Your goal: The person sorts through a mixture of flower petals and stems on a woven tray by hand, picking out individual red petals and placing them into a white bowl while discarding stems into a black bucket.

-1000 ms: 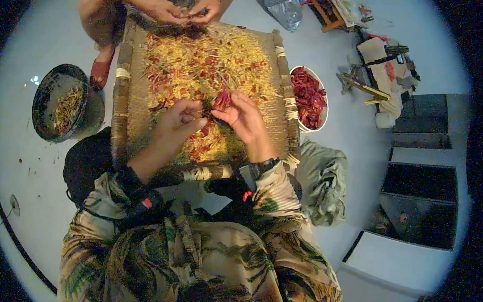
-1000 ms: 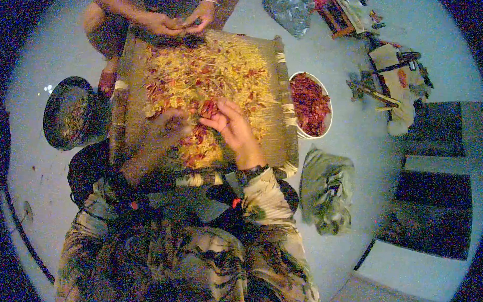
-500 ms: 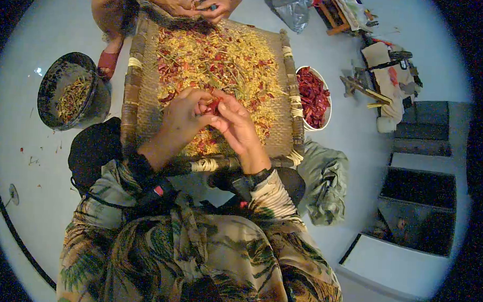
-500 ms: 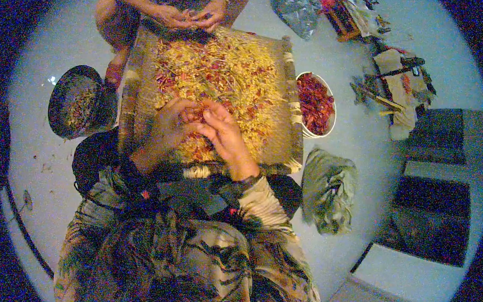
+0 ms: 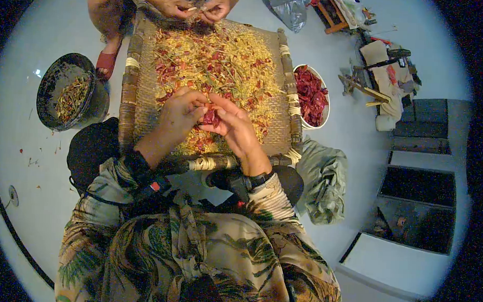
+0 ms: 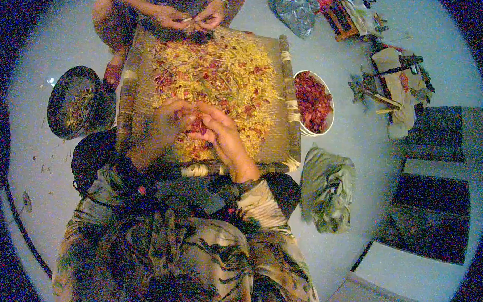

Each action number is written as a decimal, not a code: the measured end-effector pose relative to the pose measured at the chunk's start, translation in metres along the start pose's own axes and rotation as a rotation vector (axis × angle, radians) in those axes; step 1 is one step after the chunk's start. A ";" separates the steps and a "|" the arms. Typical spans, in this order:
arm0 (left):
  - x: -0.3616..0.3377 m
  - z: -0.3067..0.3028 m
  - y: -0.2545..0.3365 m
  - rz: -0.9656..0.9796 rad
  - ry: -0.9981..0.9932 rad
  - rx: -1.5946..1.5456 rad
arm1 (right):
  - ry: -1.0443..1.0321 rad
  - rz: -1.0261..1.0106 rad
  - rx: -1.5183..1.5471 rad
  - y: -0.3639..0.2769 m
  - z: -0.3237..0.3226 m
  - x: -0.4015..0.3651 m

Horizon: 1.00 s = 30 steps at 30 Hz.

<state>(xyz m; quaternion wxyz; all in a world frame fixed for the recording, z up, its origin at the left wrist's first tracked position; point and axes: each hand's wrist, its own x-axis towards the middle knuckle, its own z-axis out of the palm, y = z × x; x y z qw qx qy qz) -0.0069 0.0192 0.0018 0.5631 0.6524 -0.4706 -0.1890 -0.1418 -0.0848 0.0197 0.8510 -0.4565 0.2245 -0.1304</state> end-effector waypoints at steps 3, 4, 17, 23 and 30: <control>0.001 -0.001 -0.001 0.016 -0.003 0.011 | -0.015 0.025 0.145 0.002 -0.001 -0.001; 0.001 0.000 0.000 -0.113 -0.017 -0.154 | -0.052 0.046 0.195 0.002 -0.004 0.000; 0.009 0.003 -0.031 -0.514 0.107 -0.738 | -0.049 0.006 0.378 -0.007 -0.010 -0.004; 0.008 -0.008 0.002 -0.605 0.088 -0.884 | 0.017 -0.029 0.480 -0.007 -0.027 -0.004; 0.003 -0.004 -0.023 -0.608 0.022 -1.002 | 0.169 -0.266 0.540 -0.042 -0.095 -0.010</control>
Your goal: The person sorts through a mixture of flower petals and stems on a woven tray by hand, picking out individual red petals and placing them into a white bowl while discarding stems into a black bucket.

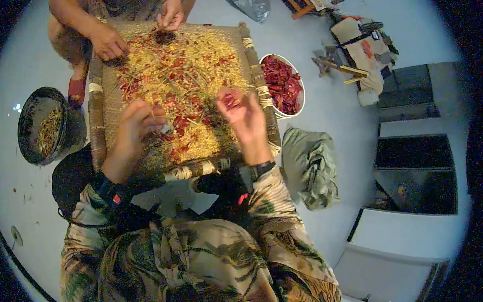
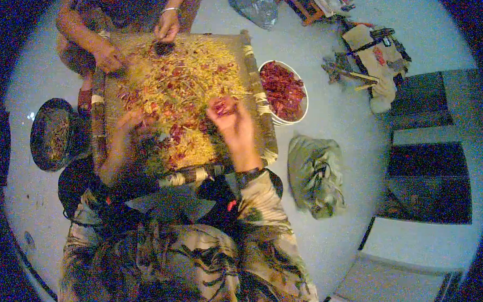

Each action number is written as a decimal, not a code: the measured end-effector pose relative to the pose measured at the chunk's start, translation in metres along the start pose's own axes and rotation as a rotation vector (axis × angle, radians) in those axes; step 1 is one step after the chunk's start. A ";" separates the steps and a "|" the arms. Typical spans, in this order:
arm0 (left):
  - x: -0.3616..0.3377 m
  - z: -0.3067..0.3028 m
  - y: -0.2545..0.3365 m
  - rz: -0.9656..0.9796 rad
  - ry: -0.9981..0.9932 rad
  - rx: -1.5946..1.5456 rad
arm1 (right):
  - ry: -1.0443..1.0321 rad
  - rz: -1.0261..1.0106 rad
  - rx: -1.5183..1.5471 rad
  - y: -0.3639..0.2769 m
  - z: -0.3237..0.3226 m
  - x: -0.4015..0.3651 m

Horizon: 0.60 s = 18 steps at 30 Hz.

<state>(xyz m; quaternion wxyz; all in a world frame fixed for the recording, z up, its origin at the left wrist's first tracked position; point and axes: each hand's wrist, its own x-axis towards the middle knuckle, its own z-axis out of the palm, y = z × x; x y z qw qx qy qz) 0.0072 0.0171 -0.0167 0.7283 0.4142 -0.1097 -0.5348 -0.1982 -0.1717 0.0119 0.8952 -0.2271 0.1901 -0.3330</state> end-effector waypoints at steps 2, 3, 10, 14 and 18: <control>-0.002 0.005 0.003 -0.003 0.010 0.015 | 0.088 -0.168 -0.108 -0.040 -0.020 0.011; -0.002 0.007 0.003 -0.003 0.018 0.021 | 0.132 -0.231 -0.045 -0.062 -0.027 0.018; -0.004 0.013 0.004 0.018 0.038 0.113 | 0.525 -0.445 -0.569 -0.176 -0.065 0.037; -0.011 0.024 0.013 -0.047 0.091 0.115 | 0.529 -0.447 -0.524 -0.181 -0.088 0.044; 0.001 0.004 -0.007 -0.049 0.072 0.099 | 0.418 -0.345 -0.626 -0.149 -0.091 0.059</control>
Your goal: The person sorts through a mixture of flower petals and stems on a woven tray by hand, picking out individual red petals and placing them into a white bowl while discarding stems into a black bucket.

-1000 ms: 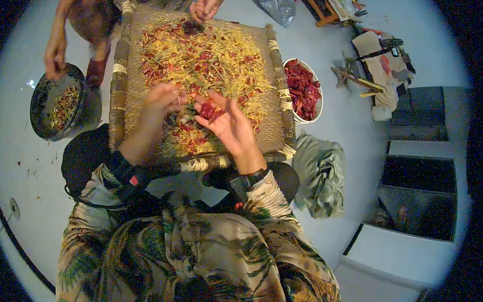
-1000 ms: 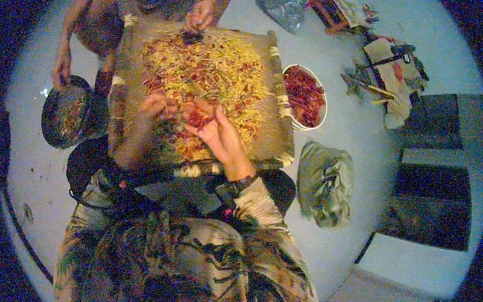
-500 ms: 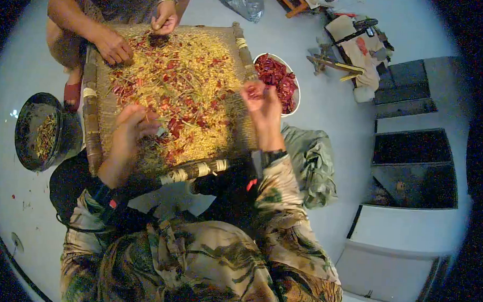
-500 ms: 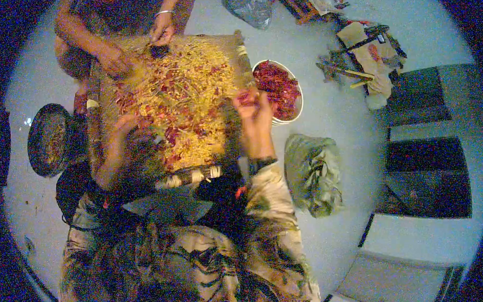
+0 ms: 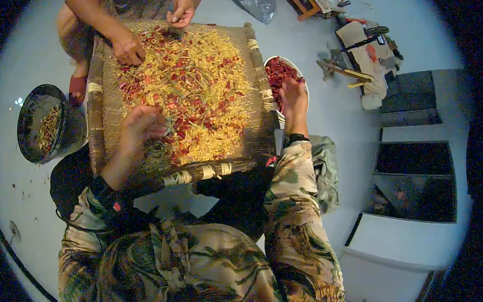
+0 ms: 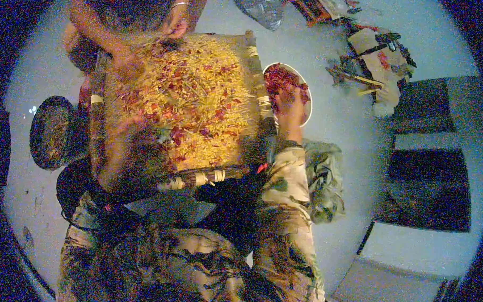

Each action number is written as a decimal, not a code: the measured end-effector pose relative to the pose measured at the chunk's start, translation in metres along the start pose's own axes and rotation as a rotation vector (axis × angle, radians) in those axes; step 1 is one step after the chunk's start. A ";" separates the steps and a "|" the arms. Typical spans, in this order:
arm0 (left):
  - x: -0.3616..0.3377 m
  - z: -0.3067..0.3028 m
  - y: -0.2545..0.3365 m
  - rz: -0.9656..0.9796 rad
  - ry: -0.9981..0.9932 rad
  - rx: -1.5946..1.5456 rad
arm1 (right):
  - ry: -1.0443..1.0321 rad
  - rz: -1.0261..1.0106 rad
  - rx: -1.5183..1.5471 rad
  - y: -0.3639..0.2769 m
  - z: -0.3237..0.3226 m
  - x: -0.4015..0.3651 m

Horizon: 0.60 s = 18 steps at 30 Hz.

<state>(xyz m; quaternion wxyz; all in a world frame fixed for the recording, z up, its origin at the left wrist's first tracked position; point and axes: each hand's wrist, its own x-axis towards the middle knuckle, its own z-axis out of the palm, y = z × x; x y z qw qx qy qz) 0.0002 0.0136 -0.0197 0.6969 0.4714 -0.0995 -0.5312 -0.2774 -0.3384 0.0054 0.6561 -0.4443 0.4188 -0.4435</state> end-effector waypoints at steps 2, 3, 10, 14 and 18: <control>-0.001 0.000 0.000 0.012 0.001 -0.014 | -0.085 0.012 -0.161 0.010 0.031 -0.007; -0.002 0.001 0.000 0.018 0.000 -0.021 | -0.126 0.000 -0.288 0.012 0.052 -0.012; -0.012 0.012 0.013 0.015 0.064 0.008 | -0.340 -0.391 -1.209 0.083 0.094 0.029; -0.009 0.007 0.006 0.051 0.063 0.071 | -0.431 -0.352 -1.496 0.071 0.142 0.026; -0.003 0.002 -0.002 0.004 0.082 0.071 | -0.408 -0.698 -1.473 0.115 0.141 0.070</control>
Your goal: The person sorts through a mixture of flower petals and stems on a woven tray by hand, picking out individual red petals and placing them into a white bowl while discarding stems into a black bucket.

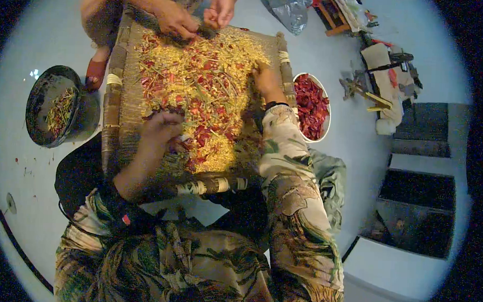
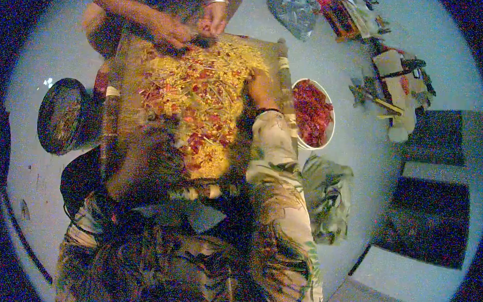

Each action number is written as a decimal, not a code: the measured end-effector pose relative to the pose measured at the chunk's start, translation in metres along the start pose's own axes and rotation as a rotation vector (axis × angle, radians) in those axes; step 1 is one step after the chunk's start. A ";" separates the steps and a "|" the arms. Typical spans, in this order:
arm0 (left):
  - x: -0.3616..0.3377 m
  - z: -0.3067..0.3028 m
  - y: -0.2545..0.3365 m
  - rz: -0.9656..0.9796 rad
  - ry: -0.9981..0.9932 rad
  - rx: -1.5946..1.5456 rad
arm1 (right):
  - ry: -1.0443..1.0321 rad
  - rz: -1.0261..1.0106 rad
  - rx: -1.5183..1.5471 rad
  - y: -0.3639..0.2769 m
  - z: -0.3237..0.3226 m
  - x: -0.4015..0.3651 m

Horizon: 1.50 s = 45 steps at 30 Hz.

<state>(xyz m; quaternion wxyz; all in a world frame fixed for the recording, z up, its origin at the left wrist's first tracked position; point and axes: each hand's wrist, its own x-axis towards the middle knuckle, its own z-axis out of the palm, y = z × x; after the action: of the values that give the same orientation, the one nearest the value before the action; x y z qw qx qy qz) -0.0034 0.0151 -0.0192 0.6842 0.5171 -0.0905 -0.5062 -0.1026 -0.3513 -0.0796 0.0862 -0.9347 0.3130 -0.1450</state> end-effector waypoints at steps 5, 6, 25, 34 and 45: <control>-0.001 -0.002 -0.003 0.002 -0.046 -0.027 | -0.144 0.132 -0.185 -0.027 -0.007 -0.005; -0.004 0.001 0.003 0.016 -0.047 -0.034 | -0.117 0.115 -0.162 -0.025 -0.003 -0.007; -0.008 0.004 0.001 -0.010 -0.049 0.080 | -0.099 -0.091 0.283 -0.087 0.008 -0.059; -0.013 0.003 0.003 0.094 -0.072 0.057 | -0.433 -0.137 0.303 -0.091 -0.031 -0.118; -0.007 0.003 0.003 0.086 -0.032 0.098 | -0.362 0.605 1.208 -0.080 -0.078 -0.110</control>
<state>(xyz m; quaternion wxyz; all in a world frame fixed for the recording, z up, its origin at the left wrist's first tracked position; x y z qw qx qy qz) -0.0070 0.0187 -0.0126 0.6776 0.5375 -0.1486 -0.4795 -0.1669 -0.2266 -0.0098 0.6780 -0.6045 0.4048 -0.1052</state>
